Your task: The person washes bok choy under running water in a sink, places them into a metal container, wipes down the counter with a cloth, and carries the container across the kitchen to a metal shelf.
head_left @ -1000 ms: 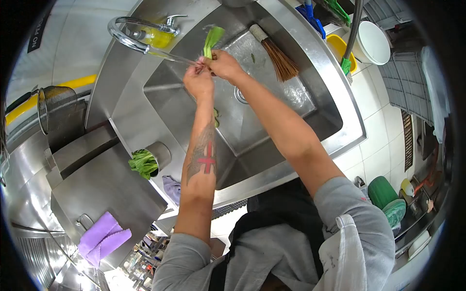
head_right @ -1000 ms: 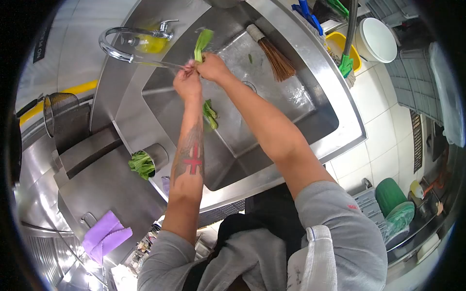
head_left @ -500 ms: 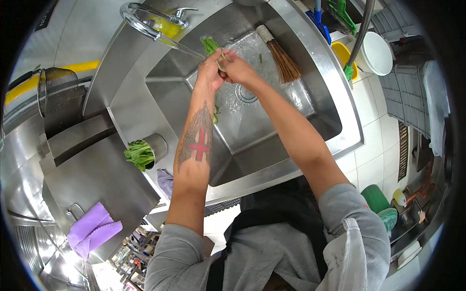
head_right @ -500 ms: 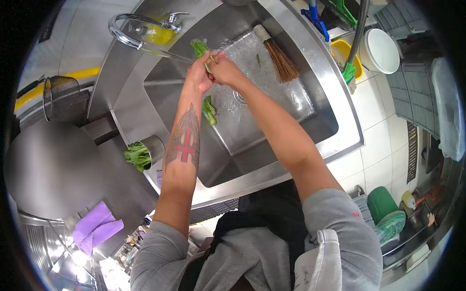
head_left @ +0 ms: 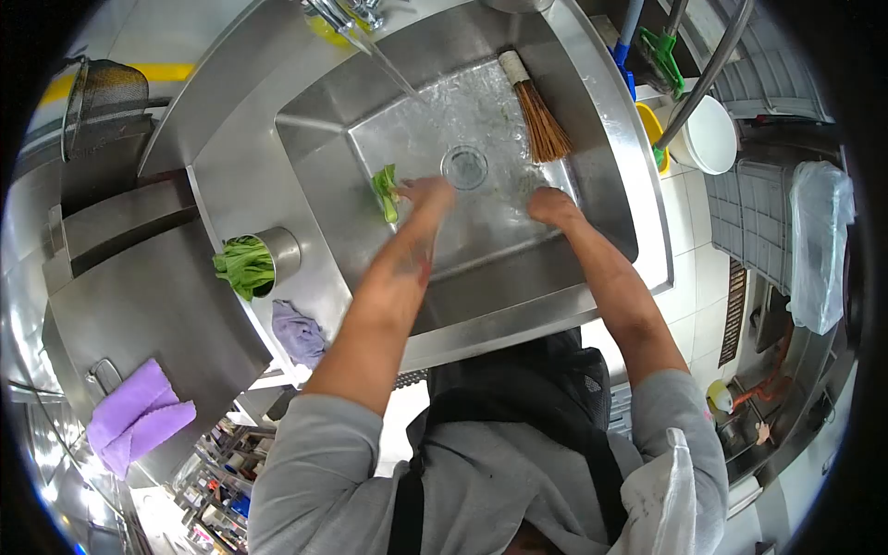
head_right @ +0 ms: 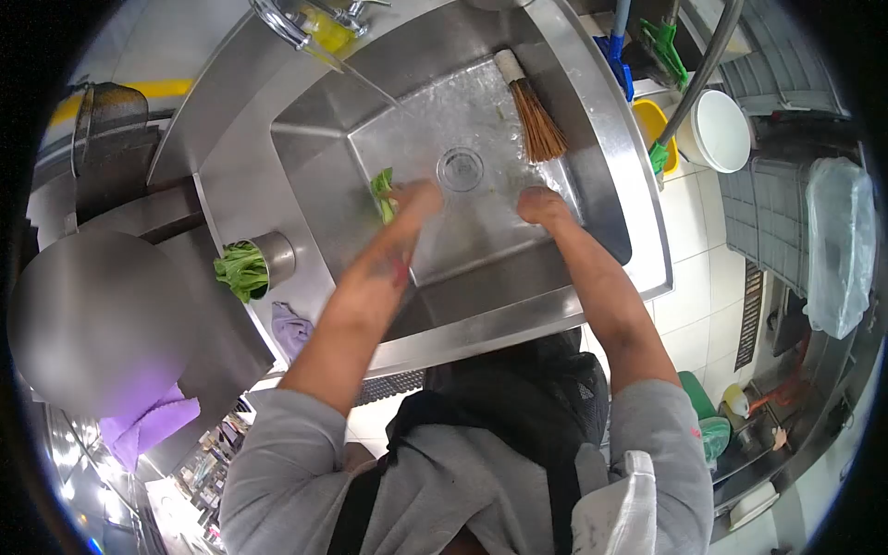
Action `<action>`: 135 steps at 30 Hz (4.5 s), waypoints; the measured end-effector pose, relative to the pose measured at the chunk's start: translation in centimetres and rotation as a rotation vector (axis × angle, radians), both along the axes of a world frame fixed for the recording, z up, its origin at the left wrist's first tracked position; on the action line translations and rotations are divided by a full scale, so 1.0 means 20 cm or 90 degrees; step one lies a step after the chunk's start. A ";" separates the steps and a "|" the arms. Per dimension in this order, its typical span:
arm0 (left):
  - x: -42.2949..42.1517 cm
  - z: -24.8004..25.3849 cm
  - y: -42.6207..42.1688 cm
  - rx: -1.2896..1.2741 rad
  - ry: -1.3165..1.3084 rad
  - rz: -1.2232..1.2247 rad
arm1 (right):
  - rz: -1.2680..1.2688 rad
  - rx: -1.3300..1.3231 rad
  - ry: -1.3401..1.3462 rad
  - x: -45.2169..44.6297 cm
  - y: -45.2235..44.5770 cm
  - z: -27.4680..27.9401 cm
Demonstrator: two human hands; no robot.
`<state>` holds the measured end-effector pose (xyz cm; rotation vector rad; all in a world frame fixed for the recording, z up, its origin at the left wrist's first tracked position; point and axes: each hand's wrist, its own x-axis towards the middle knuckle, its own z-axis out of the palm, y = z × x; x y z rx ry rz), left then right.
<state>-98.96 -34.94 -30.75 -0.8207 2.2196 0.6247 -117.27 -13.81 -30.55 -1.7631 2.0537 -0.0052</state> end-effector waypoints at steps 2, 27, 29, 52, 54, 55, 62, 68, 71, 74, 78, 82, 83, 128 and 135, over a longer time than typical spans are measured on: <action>0.11 -0.09 0.22 0.099 -0.025 0.053 | -0.173 0.159 -0.074 0.00 -0.08 0.09; 1.21 1.75 -0.07 -0.409 0.706 0.734 | -0.096 0.137 -0.316 0.27 -0.70 0.18; 1.27 1.70 -0.14 -0.429 0.483 0.723 | -0.070 0.088 -0.283 0.34 -0.79 0.07; 0.37 0.74 0.19 0.000 0.542 0.650 | -0.692 -0.110 -0.880 0.41 -1.06 -0.15; 0.23 0.73 0.07 -0.025 0.585 0.620 | -0.653 -0.093 -0.988 0.27 -1.10 0.00; 0.15 0.71 -0.01 0.018 0.566 0.648 | -0.640 -0.073 -1.016 0.26 -1.11 0.16; -0.26 0.71 -0.38 0.502 0.574 0.892 | -0.482 -0.100 -0.931 0.17 -0.97 0.68; -0.43 0.71 -0.45 0.465 0.450 0.747 | -0.436 -0.167 -0.201 -0.11 -0.71 0.34; -0.48 0.85 -0.45 0.343 0.385 0.631 | -0.510 -0.024 -0.205 -0.26 -0.65 -0.07; -0.42 0.85 -0.48 0.090 0.353 0.419 | -0.445 -0.011 -0.129 -0.25 -0.76 -0.10; 0.01 0.54 -0.55 -0.157 0.487 0.307 | -0.355 -0.087 -0.149 -0.33 -1.15 -0.39; 0.49 0.32 -0.49 -0.071 0.219 0.548 | -0.228 -0.265 -0.024 -0.35 -1.30 -0.56; 0.62 0.16 -0.45 -0.042 0.182 0.589 | -0.184 -0.308 0.030 -0.35 -1.30 -0.61; -0.28 0.71 -0.40 0.665 0.559 0.953 | -0.654 -0.418 -0.898 0.13 -1.02 0.54; -0.40 0.69 -0.36 0.940 0.789 0.991 | -0.653 -0.157 -0.833 0.09 -0.92 0.76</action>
